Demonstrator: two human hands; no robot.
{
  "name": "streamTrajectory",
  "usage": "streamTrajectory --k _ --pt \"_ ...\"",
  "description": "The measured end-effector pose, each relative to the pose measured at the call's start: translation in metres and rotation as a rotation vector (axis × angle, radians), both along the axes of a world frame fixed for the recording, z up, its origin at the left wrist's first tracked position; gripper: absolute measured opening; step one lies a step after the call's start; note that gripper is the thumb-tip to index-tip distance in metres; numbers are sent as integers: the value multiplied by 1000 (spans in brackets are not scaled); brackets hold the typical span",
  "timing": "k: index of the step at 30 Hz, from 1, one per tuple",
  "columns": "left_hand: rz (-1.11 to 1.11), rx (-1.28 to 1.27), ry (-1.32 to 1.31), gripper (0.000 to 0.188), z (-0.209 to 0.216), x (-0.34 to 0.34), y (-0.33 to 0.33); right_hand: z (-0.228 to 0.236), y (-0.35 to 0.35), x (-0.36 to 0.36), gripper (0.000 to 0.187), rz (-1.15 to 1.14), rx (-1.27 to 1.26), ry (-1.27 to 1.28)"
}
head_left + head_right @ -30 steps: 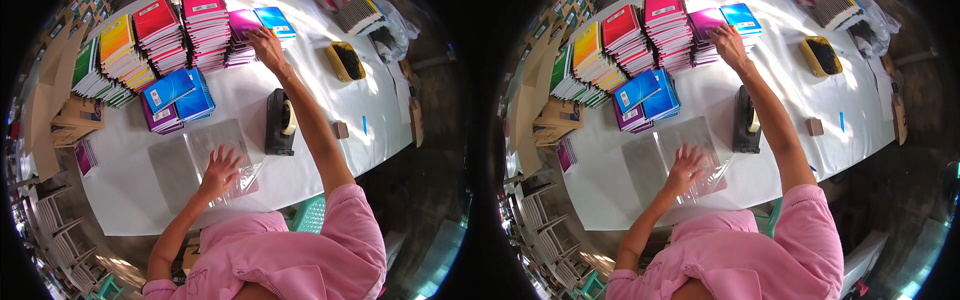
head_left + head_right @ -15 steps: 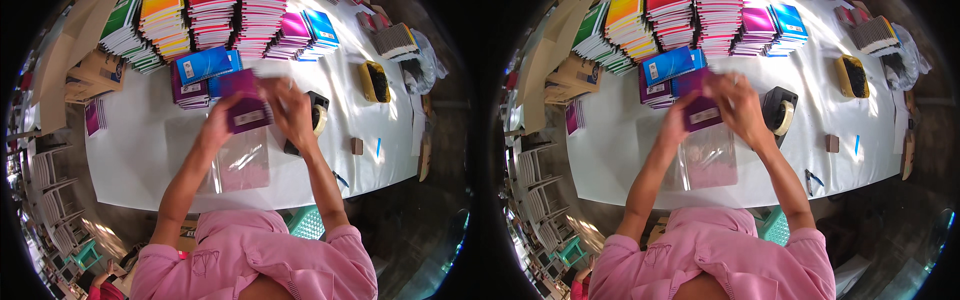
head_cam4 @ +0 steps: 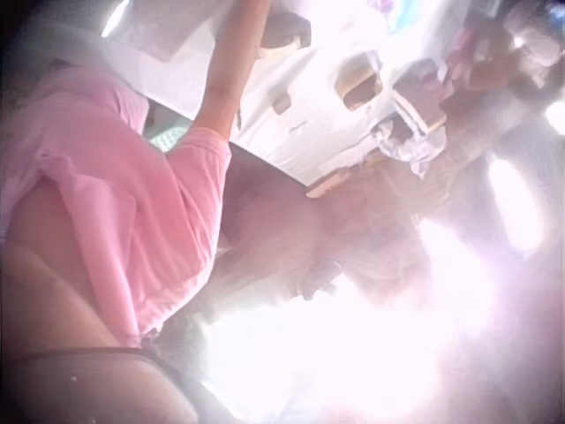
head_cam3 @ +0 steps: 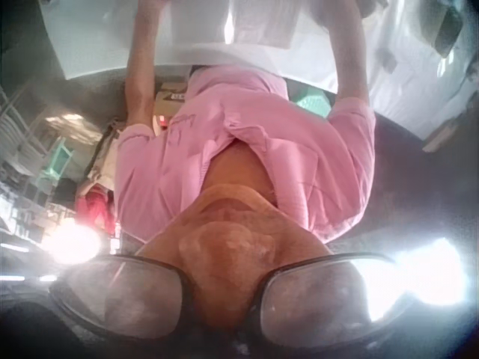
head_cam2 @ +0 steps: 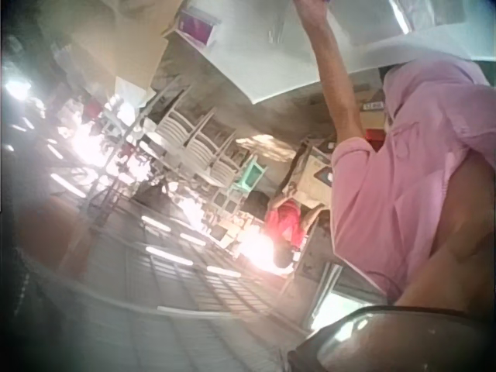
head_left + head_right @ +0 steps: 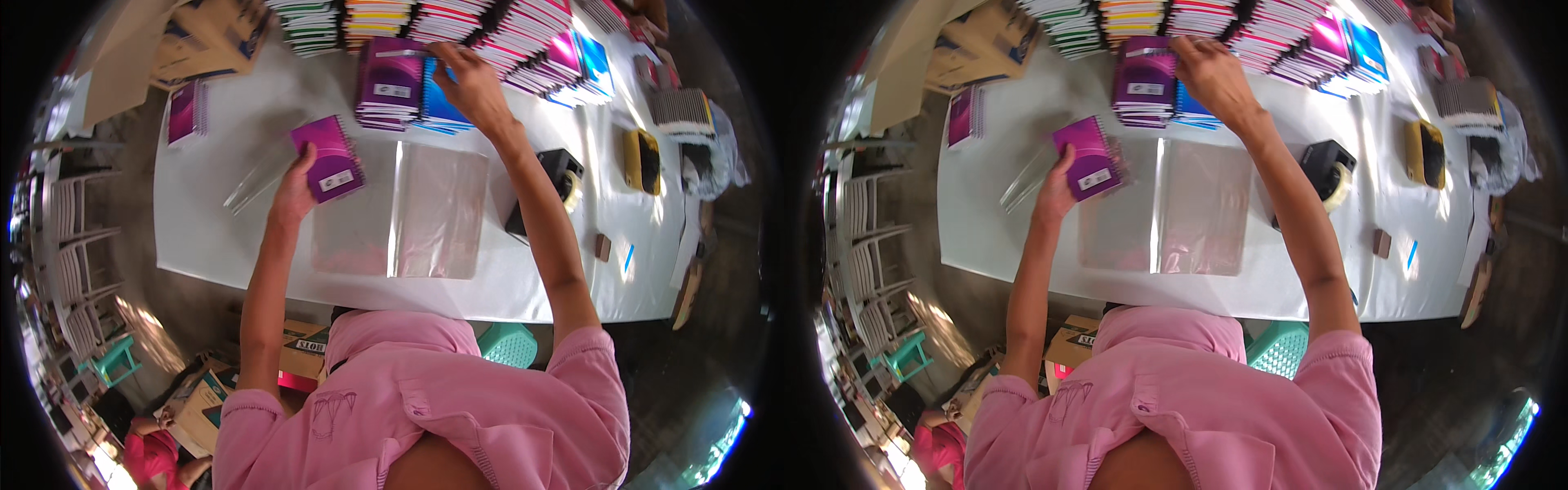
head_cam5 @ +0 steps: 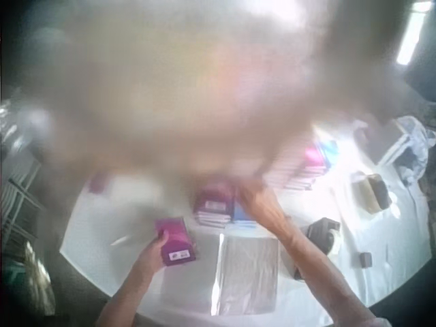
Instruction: The person wraps spiral-bound notebooks in clear plastic sleeves at a table. They pick up notebooks from stacks, place them into sleeves, fold the plastic edges, and seal them with tape from a dispenser. The wrapped notebooks are set aside on the table.
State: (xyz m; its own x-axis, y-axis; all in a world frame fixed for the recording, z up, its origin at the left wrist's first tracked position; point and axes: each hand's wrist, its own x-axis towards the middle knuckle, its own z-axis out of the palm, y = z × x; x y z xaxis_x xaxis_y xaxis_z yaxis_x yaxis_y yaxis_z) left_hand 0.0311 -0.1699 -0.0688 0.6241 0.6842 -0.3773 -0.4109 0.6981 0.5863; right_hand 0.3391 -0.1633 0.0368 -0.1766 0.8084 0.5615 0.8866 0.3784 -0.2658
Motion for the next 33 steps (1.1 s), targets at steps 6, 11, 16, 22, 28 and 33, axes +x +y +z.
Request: streamTrajectory --k 6,11,16,22,28,33 --pt "-69 -70 -258 80 6 -15 -1 -5 -33 -85 35 597 -73 182" --pt "-22 -74 -84 79 14 -49 -1 -32 -36 -127 31 618 -114 139" --pt "145 98 -173 89 11 -82 1 26 -30 -214 21 104 -33 132" --pt "401 138 -218 73 21 -129 -8 -24 8 -302 11 477 -266 354" --pt "574 49 25 59 18 -246 2 -84 115 -355 29 147 -455 747" --pt "768 63 119 56 9 -316 5 -112 174 -465 48 -222 -570 547"
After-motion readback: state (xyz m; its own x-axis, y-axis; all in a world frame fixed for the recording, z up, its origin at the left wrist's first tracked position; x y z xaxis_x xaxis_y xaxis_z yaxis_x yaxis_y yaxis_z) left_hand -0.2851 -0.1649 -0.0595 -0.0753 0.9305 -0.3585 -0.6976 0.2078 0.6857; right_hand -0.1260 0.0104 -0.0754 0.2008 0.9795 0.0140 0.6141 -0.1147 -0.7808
